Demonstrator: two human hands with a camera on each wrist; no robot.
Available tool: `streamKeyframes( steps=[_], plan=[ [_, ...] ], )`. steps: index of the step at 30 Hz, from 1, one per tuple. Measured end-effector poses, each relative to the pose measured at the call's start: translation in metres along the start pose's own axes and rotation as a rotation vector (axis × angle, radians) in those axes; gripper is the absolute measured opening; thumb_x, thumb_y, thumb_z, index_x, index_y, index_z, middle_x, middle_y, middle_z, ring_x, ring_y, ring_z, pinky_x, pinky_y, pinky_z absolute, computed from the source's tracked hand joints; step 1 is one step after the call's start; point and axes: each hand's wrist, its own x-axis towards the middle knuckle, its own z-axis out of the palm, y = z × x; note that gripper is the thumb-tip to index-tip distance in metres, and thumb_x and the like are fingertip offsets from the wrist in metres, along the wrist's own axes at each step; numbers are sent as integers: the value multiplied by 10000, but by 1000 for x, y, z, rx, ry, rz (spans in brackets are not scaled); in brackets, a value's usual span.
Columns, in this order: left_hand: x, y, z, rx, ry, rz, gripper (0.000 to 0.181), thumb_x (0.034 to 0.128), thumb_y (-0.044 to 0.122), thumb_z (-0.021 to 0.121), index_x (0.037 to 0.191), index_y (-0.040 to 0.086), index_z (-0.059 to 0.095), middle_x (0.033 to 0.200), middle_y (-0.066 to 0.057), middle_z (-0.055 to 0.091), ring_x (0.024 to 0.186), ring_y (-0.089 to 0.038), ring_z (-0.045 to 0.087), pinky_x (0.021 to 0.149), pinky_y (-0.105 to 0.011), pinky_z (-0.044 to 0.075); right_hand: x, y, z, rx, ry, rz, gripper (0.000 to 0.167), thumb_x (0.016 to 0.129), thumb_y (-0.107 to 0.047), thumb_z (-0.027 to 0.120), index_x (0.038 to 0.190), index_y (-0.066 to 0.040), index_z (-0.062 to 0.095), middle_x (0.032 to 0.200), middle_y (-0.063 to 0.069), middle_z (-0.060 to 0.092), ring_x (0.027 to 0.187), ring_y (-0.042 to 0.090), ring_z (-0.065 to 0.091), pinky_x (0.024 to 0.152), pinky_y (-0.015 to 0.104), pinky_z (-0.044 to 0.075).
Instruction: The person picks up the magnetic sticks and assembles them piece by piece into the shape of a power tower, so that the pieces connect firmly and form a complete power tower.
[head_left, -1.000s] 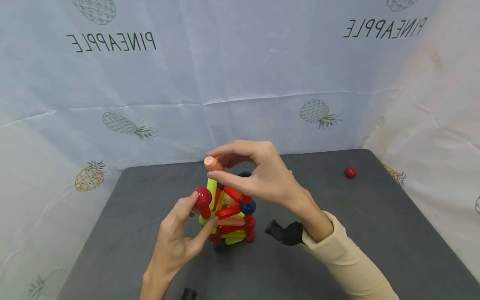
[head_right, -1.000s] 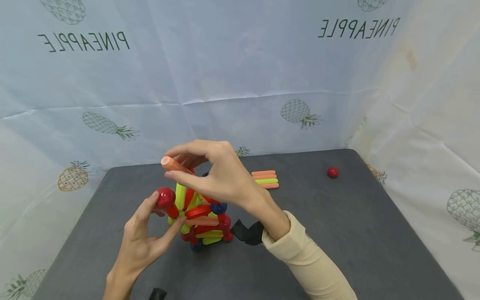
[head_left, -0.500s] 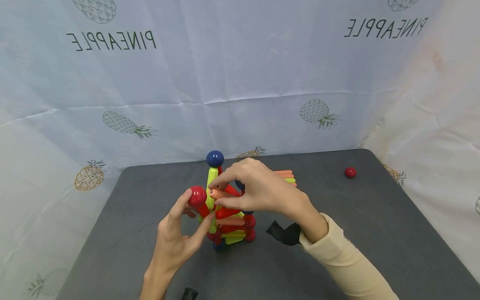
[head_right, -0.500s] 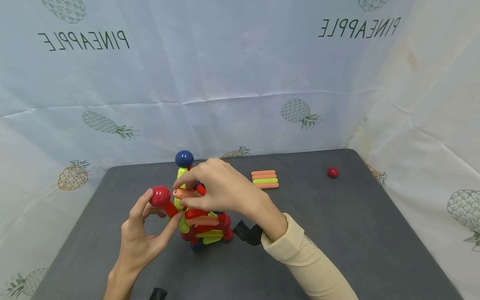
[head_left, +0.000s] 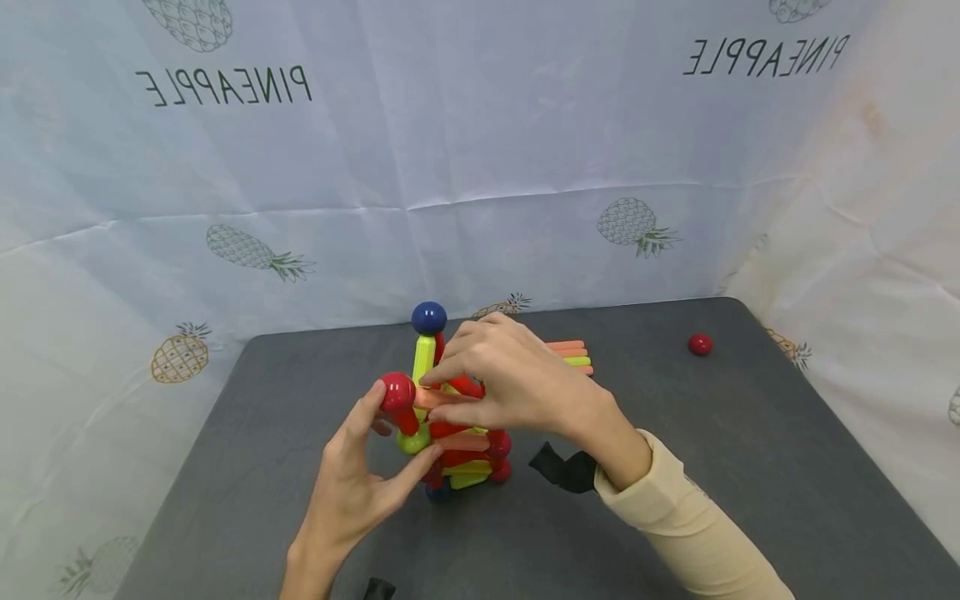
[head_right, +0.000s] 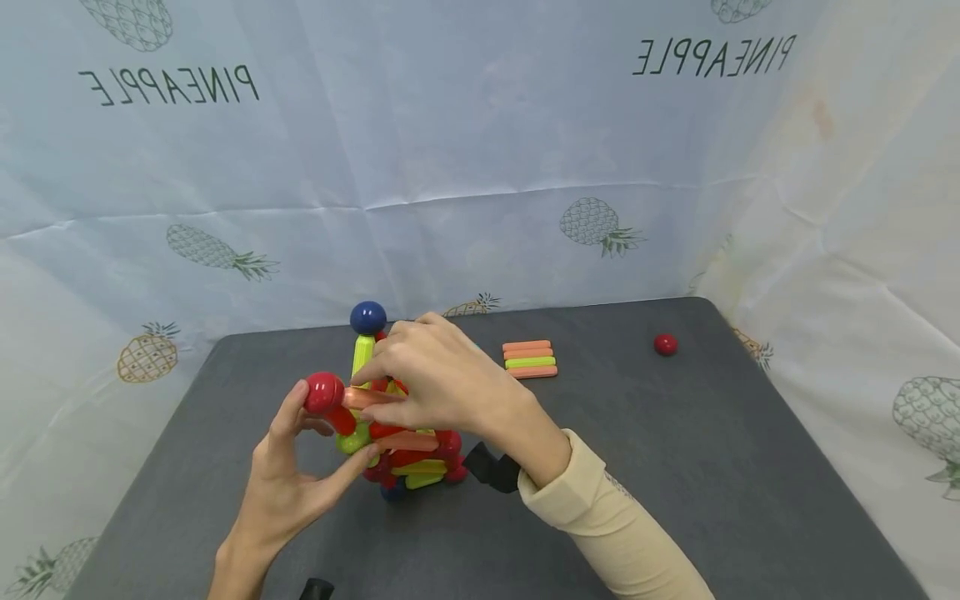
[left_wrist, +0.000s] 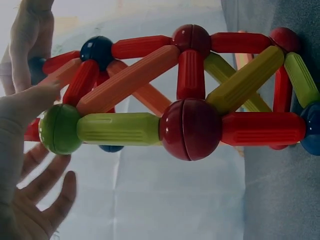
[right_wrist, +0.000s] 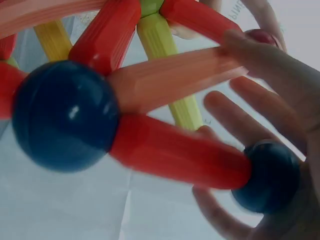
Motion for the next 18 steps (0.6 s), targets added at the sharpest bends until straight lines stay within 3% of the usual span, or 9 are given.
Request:
streamKeyframes(
  steps=[3,6,10,12,15,18],
  plan=[
    [-3,-1,-2,14,-44,-18,834,983,463,618,1552,-15,239,1230,-142,629,946,-146,610,773,-206,532,-4,8,0,117,96,16,226,831,-309,857,1012,-177,822,933,-69,783,909,67,652,829,265,493],
    [-4,-4,-3,9,-53,-32,845,996,446,605,1563,-28,197,1263,-159,615,954,-153,614,779,-201,550,-12,21,-2,259,233,43,203,835,-189,848,1024,-124,816,950,-25,789,917,85,668,819,274,532],
    [-5,-9,-8,7,-29,-89,850,1010,447,578,1546,-93,199,1256,-188,607,1040,-121,602,856,-140,532,-26,44,-1,289,402,142,137,868,-77,791,1003,-91,814,911,16,788,883,119,686,816,312,564],
    [-5,-9,-9,9,-5,-153,847,990,351,657,1547,-102,209,1278,-220,585,1110,-156,592,925,-97,494,-33,56,4,260,440,222,109,890,-76,771,989,-89,816,903,29,787,882,138,695,841,342,567],
    [-4,-6,-7,5,67,-249,862,885,67,767,1555,-87,247,1342,-278,529,1221,-108,543,1000,-73,435,-47,73,13,215,401,371,108,918,-95,748,1005,-78,809,943,59,783,920,193,708,871,401,571],
    [-3,1,-3,-44,111,-362,1016,715,-113,739,1595,-4,241,1448,-272,459,1321,-64,451,1066,-134,393,-61,92,28,140,257,523,172,936,-128,733,1087,-67,790,1057,101,778,1009,278,714,887,482,570]
  ],
)
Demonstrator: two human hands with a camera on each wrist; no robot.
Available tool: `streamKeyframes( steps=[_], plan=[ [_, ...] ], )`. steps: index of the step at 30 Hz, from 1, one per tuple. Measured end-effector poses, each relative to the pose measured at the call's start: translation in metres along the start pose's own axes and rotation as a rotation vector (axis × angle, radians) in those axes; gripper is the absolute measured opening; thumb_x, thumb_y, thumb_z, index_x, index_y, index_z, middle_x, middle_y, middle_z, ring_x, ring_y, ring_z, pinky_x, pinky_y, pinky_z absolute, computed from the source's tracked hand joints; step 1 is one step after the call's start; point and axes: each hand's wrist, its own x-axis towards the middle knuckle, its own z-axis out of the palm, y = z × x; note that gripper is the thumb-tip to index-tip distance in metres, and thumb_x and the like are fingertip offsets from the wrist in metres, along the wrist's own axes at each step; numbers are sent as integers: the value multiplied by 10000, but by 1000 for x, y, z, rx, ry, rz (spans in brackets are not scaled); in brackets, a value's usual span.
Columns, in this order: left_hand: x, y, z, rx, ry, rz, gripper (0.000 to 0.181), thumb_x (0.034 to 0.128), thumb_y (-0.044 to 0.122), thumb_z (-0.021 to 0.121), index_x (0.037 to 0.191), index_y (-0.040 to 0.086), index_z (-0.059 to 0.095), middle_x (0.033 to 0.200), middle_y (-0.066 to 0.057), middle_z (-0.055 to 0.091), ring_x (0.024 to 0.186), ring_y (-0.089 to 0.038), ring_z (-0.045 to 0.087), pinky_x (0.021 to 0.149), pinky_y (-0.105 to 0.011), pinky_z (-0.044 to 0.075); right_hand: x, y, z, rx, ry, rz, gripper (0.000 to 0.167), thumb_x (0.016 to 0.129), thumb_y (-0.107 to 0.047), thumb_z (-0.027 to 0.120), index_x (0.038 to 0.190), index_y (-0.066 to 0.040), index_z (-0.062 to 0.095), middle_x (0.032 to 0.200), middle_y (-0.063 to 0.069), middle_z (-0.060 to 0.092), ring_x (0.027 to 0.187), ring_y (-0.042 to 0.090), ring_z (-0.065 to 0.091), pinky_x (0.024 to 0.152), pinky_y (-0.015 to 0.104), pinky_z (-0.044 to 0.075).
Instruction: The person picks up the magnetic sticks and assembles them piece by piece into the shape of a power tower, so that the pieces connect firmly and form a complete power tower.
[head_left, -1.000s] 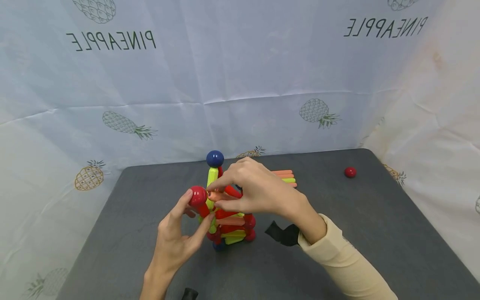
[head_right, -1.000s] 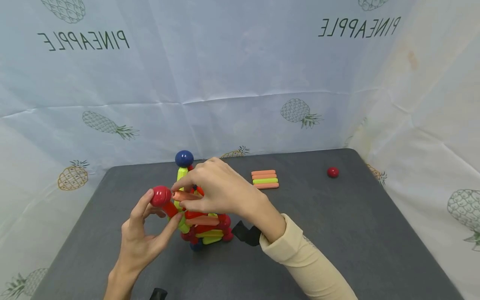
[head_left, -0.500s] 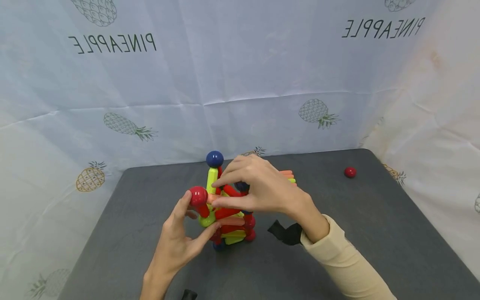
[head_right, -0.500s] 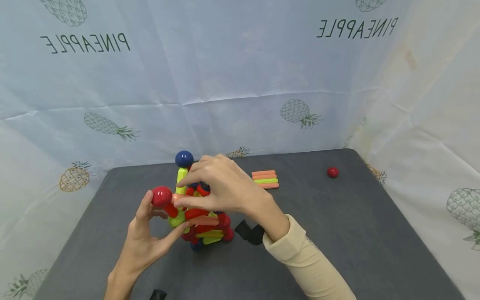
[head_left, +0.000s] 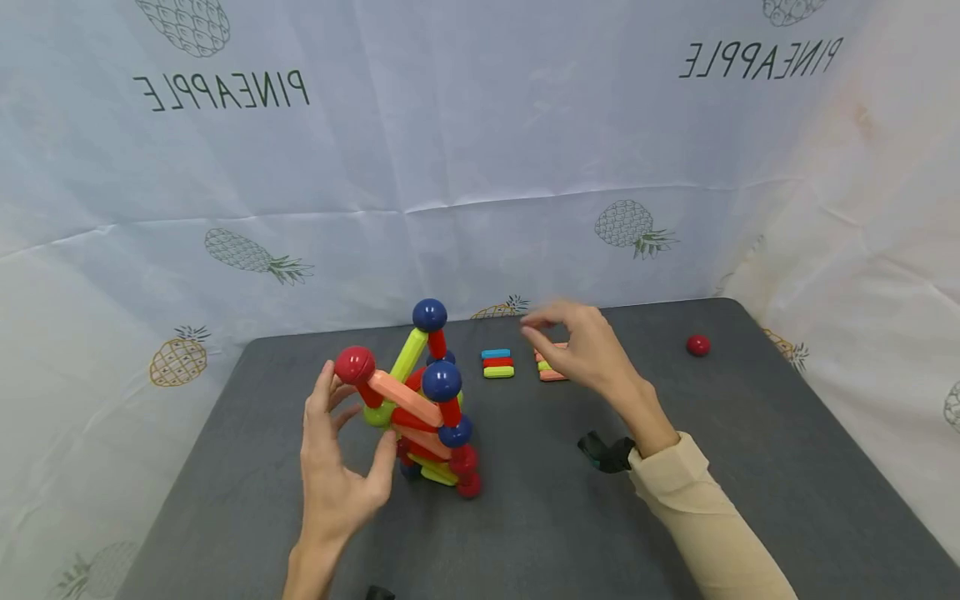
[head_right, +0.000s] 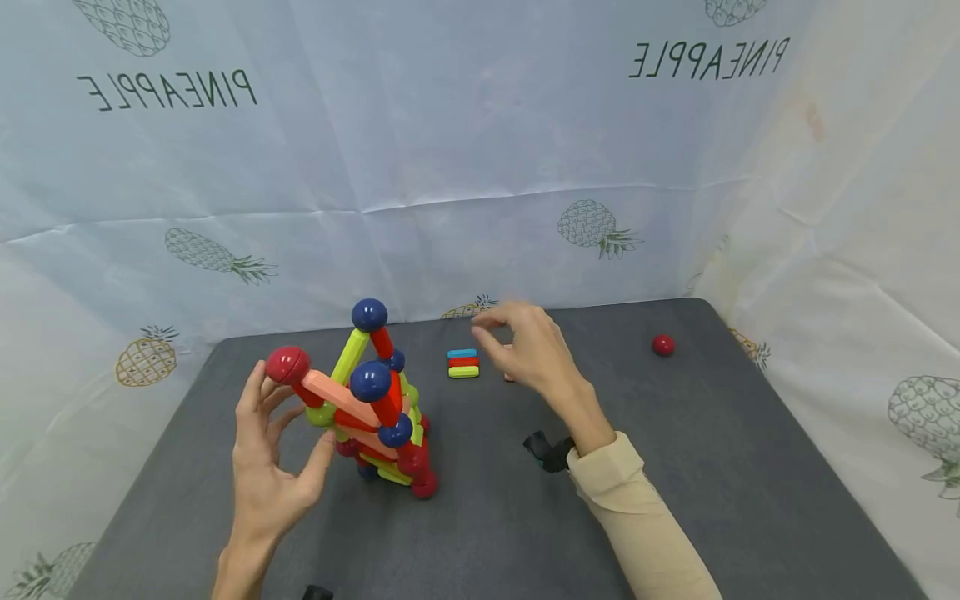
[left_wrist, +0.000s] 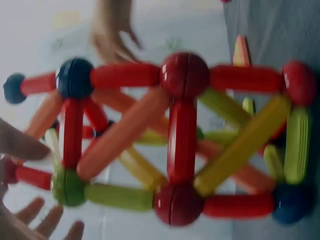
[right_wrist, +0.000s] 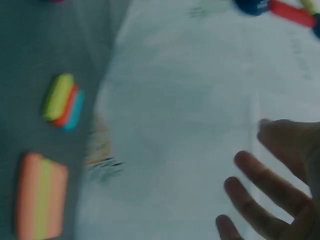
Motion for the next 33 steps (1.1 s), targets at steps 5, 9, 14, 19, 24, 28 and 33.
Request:
streamKeyframes(
  steps=[5,9,14,19,24,28,33],
  plan=[
    [-7,14,15,-52,-21,-165,1256,727,240,872,1650,119,29,1653,-170,227,1508,-230,220,1158,-602,299,-9,49,27,-242,-215,187,265,936,-131,727,1192,-69,760,1187,156,736,1024,347,684,701,408,552],
    [-12,25,36,-21,-27,-259,1485,666,511,927,1632,141,-139,1706,-120,46,1527,-348,84,1133,-774,162,-17,76,46,-331,-318,272,258,943,-106,719,1195,-70,761,1208,151,745,702,274,643,507,275,354],
    [-10,30,51,-4,49,-270,1464,643,319,951,1632,122,-110,1629,-166,196,1459,-331,202,1125,-701,243,-26,92,58,-383,-354,269,213,931,-118,745,1130,-49,778,1107,135,773,695,244,643,524,306,428],
    [-6,24,46,-20,42,-191,1406,618,214,932,1644,105,-23,1514,-185,363,1403,-256,335,1092,-671,363,-30,96,60,-363,-376,258,167,931,-134,751,1067,-50,797,1021,113,769,763,237,662,631,373,536],
    [-3,16,32,-44,-123,-127,1435,595,214,944,1655,159,-23,1381,-109,526,1268,-142,499,972,-541,539,-31,97,57,-268,-454,346,99,946,-130,732,946,-56,797,842,49,763,682,148,639,671,340,548],
    [0,11,21,-106,-277,-69,1487,589,226,958,1647,171,-86,1486,-61,506,1285,-169,546,1020,-547,528,-27,88,45,-185,-399,305,155,953,-134,724,1061,-40,783,908,60,776,717,130,657,680,340,568],
    [3,0,13,-245,-437,-4,1409,649,192,922,1647,147,-71,1687,-79,294,1492,-201,435,1114,-544,456,-8,46,10,-1,-174,153,268,951,-139,728,1189,-15,733,981,133,762,810,215,703,740,383,603]
  ],
)
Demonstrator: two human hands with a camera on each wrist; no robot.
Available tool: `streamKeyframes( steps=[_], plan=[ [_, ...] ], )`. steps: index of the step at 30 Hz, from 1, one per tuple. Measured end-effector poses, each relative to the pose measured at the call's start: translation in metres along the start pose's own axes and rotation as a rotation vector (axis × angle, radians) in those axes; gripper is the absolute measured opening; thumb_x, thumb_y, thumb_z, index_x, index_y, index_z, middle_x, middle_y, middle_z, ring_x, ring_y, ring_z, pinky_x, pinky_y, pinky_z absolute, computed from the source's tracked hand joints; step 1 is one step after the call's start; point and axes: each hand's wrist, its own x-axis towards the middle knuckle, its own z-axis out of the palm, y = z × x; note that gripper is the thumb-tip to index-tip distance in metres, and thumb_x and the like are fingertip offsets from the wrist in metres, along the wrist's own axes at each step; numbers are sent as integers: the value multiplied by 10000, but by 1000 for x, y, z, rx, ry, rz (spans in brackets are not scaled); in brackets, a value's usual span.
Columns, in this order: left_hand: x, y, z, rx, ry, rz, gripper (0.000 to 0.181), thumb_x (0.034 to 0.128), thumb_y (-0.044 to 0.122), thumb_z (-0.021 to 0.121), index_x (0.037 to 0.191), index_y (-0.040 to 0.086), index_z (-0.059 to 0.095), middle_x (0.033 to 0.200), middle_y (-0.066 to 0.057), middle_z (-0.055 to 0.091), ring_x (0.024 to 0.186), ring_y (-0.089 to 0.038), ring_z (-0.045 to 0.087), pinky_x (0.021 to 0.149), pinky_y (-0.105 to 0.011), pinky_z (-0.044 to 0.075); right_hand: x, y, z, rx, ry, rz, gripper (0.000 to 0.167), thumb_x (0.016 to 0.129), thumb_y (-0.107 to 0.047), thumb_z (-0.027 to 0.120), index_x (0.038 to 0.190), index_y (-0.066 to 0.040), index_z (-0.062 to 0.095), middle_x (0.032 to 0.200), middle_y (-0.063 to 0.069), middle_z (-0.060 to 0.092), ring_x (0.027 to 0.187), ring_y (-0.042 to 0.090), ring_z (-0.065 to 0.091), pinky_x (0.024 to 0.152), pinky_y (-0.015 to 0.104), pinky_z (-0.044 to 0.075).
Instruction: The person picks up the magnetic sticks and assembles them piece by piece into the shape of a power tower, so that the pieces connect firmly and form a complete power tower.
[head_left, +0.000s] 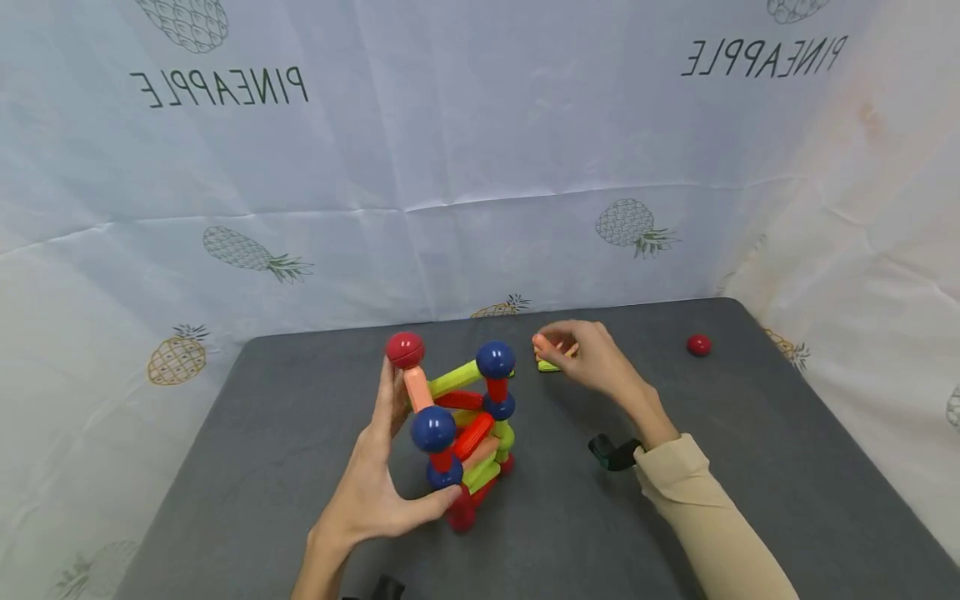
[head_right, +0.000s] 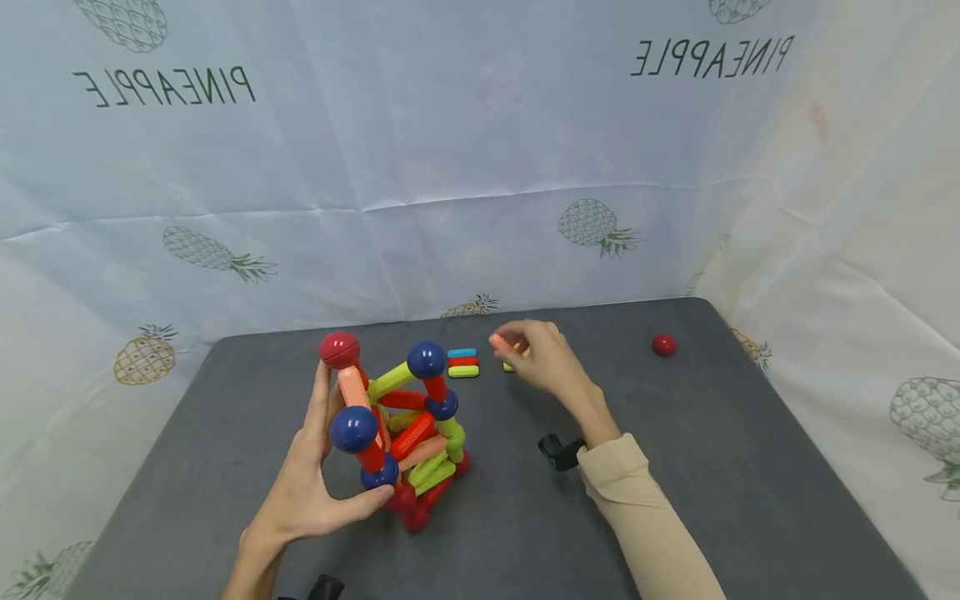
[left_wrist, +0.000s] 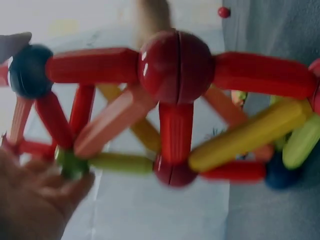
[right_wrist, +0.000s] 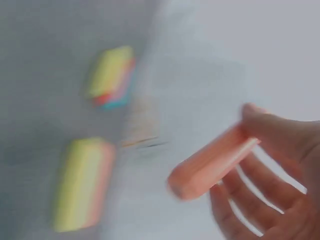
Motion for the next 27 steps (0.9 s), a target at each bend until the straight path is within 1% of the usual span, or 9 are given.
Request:
streamKeyframes(
  steps=[2,5,9,11,14,18,21,23,27],
  plan=[
    [-1,-5,-3,-52,-44,36,1324,689,134,884,1650,121,-27,1664,-131,337,1484,-166,452,1127,-446,466,1,-27,-17,84,107,-64,304,932,-127,749,1217,-22,722,1011,141,762,860,216,710,795,385,610],
    [-3,-12,-5,-111,-72,92,1150,741,8,798,1642,58,85,1506,-211,542,1366,-122,578,1099,-293,477,-2,-69,-40,250,248,-171,344,893,-48,769,1230,-21,711,1006,124,752,883,172,701,834,313,602],
    [-3,-18,-3,-130,-64,130,934,784,-101,704,1598,-7,256,1354,-260,645,1212,-112,685,1049,-228,498,-11,-119,-56,505,326,-394,355,839,89,755,1186,56,690,921,50,740,837,141,704,845,259,591],
    [-3,-19,-3,-137,-60,138,851,805,-128,676,1571,-21,320,1338,-277,648,1196,-126,698,1041,-228,506,-15,-138,-59,594,297,-509,340,829,121,743,1160,90,673,872,38,731,784,159,710,826,297,599],
    [-2,-20,-2,-155,-56,146,778,823,-158,645,1539,-26,372,1206,-247,718,1105,-104,728,1011,-224,530,-20,-157,-57,623,194,-607,330,817,122,756,1135,78,679,897,66,746,795,166,721,805,339,606],
    [0,-19,-1,-156,-29,150,762,818,-188,639,1518,-35,380,1146,-233,732,1084,-83,725,1003,-219,538,-23,-166,-50,514,42,-596,308,810,50,807,1102,-16,734,956,55,773,871,107,718,791,318,603],
    [1,-17,1,-77,67,159,783,799,-149,690,1514,-33,393,1228,-212,704,1131,-80,694,1015,-200,525,-22,-163,-44,421,-53,-560,253,840,-32,816,1084,-66,759,930,-1,780,844,58,698,762,285,584],
    [3,-14,3,-4,177,199,680,873,6,728,1485,-45,437,1233,-196,693,1126,-90,676,986,-187,529,-22,-160,-41,367,-103,-537,214,864,-81,809,1074,-96,769,914,-36,771,808,32,674,728,260,567],
    [9,-8,6,140,400,319,616,962,306,704,1369,-116,514,1050,-167,715,959,-125,651,856,-192,528,-23,-158,-36,247,-158,-514,118,892,-145,793,1009,-138,777,816,-108,709,666,-28,561,597,202,475]
  ],
)
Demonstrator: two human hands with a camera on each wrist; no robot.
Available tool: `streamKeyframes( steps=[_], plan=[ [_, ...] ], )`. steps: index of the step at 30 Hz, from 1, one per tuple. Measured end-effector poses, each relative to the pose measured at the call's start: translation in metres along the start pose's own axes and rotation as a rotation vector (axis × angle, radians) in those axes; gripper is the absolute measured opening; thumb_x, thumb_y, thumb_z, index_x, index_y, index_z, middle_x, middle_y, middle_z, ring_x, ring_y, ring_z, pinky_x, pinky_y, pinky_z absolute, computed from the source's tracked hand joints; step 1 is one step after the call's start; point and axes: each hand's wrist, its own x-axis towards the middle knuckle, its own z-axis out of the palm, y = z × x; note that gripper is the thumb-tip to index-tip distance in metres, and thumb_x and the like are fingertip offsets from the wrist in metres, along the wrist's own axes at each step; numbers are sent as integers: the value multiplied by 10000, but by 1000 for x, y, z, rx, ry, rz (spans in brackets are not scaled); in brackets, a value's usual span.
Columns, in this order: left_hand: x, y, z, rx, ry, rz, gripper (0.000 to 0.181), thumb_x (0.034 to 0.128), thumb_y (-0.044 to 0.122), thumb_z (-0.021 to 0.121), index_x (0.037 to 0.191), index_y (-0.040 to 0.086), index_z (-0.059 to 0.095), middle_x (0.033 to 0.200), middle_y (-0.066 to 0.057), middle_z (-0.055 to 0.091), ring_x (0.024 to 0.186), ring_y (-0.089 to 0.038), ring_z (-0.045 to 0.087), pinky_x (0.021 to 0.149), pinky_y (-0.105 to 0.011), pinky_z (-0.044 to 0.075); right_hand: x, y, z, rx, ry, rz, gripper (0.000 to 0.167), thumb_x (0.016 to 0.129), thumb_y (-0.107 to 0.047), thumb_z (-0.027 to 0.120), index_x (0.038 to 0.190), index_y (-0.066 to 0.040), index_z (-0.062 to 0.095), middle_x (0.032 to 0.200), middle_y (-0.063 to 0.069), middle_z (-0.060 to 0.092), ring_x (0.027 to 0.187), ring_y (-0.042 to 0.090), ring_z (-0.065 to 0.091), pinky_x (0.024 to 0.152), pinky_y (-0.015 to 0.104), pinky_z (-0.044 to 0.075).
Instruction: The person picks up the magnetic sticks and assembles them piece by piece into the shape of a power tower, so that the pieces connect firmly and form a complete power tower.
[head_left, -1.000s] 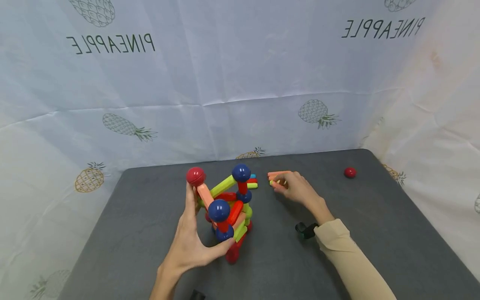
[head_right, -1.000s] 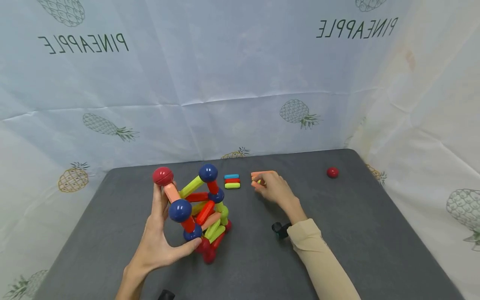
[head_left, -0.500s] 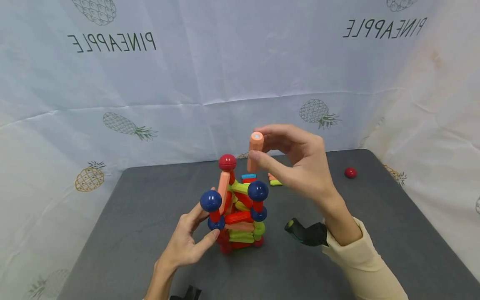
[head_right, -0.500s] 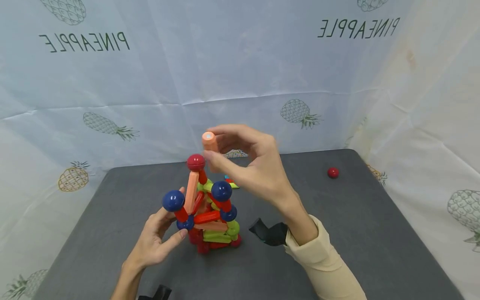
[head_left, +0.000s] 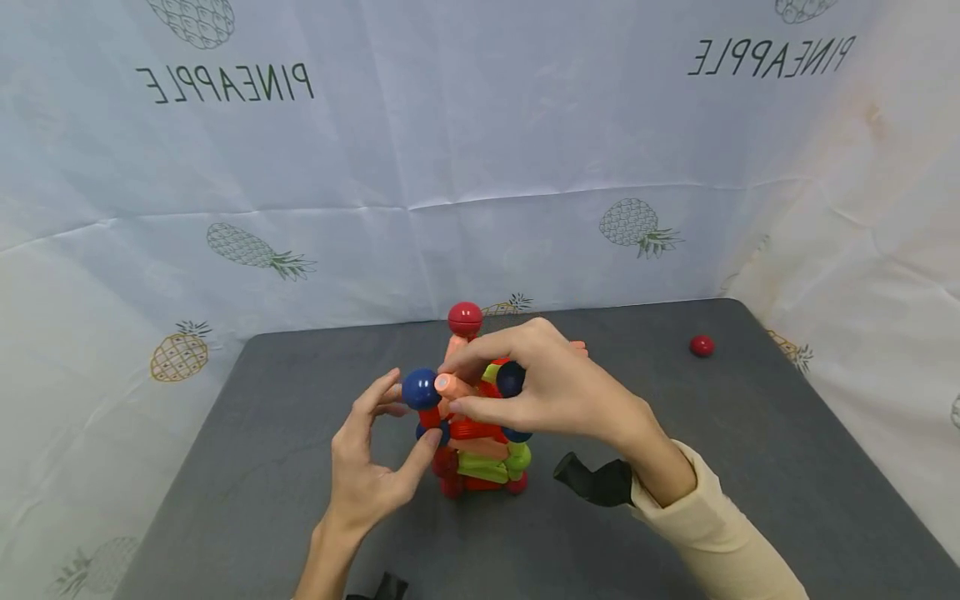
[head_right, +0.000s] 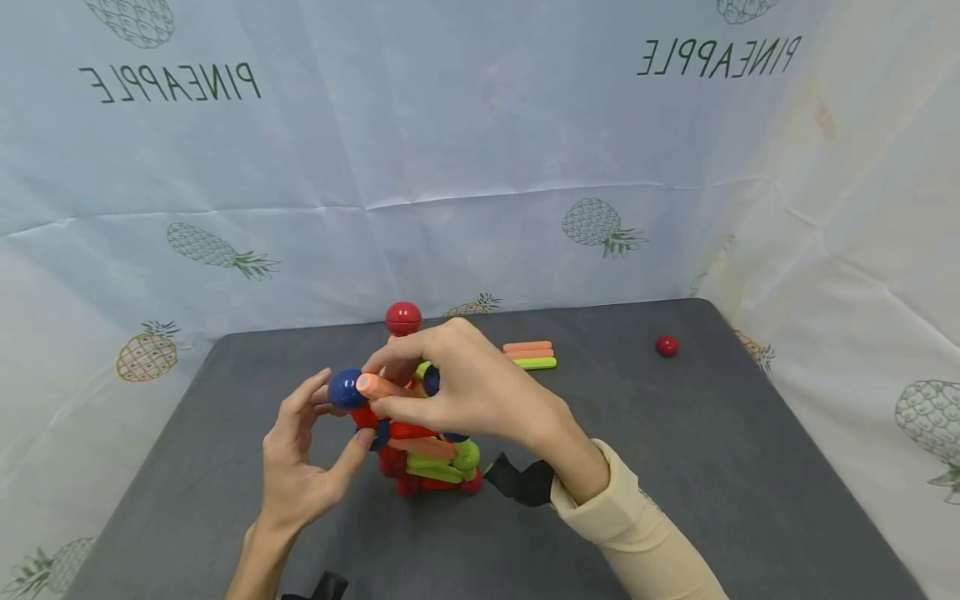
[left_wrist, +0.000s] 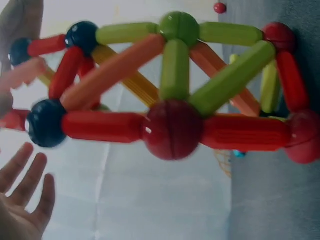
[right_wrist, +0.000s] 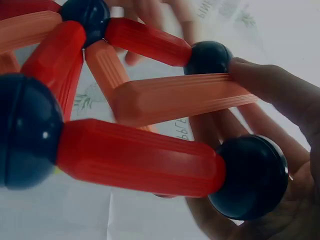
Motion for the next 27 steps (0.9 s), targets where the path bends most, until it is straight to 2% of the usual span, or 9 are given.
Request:
streamKeyframes(
  steps=[1,4,9,15,19,21,23,25,27],
  plan=[
    [2,1,1,22,31,32,640,978,362,674,1347,-136,513,1007,-167,722,918,-130,650,826,-199,526,0,0,1,-29,-13,8,94,893,-153,792,985,-143,775,789,-121,690,631,-42,521,566,191,438],
    [5,6,1,74,66,81,620,993,331,660,1322,-164,486,917,-153,732,829,-138,626,774,-223,513,-1,0,3,-107,-46,24,52,890,-163,792,933,-152,766,711,-143,640,534,-51,367,504,188,305],
    [5,9,1,91,76,106,576,1010,304,641,1311,-164,493,885,-146,722,779,-152,593,748,-226,519,-2,0,8,-210,-77,48,94,884,-169,796,978,-161,794,637,-137,602,491,-48,279,493,176,222],
    [4,8,3,77,72,106,522,1015,300,637,1286,-139,550,893,-135,694,763,-168,589,743,-222,522,-4,0,13,-327,-54,67,168,864,-210,828,1025,-164,816,671,-114,637,568,-26,378,526,174,318],
    [3,7,3,64,66,118,513,1013,296,640,1285,-131,555,914,-136,680,772,-165,593,752,-230,513,-6,2,15,-337,-36,58,192,855,-226,840,1035,-163,817,748,-99,694,648,-6,471,592,179,399],
    [2,6,3,61,58,118,546,1005,310,652,1300,-136,540,927,-141,679,784,-171,594,756,-238,512,-7,2,14,-290,-10,44,198,858,-245,840,1042,-177,814,798,-114,720,713,5,525,656,190,440],
    [-1,6,2,75,32,91,624,990,361,663,1338,-133,509,961,-140,684,813,-172,598,754,-241,512,-8,5,11,-219,53,27,229,859,-237,838,1073,-162,807,888,-91,762,810,37,620,742,210,502],
    [-4,6,1,86,-21,22,703,962,428,682,1389,-97,490,1024,-130,686,848,-177,595,755,-242,509,-8,10,8,-134,152,22,239,869,-189,824,1101,-135,798,952,-53,782,886,68,676,782,243,543],
    [-6,6,0,105,-79,-62,721,924,441,732,1414,-35,501,1088,-98,694,870,-160,598,748,-248,517,-7,20,4,-87,283,41,223,887,-132,792,1108,-102,791,994,4,792,922,110,708,808,279,572]
  ],
)
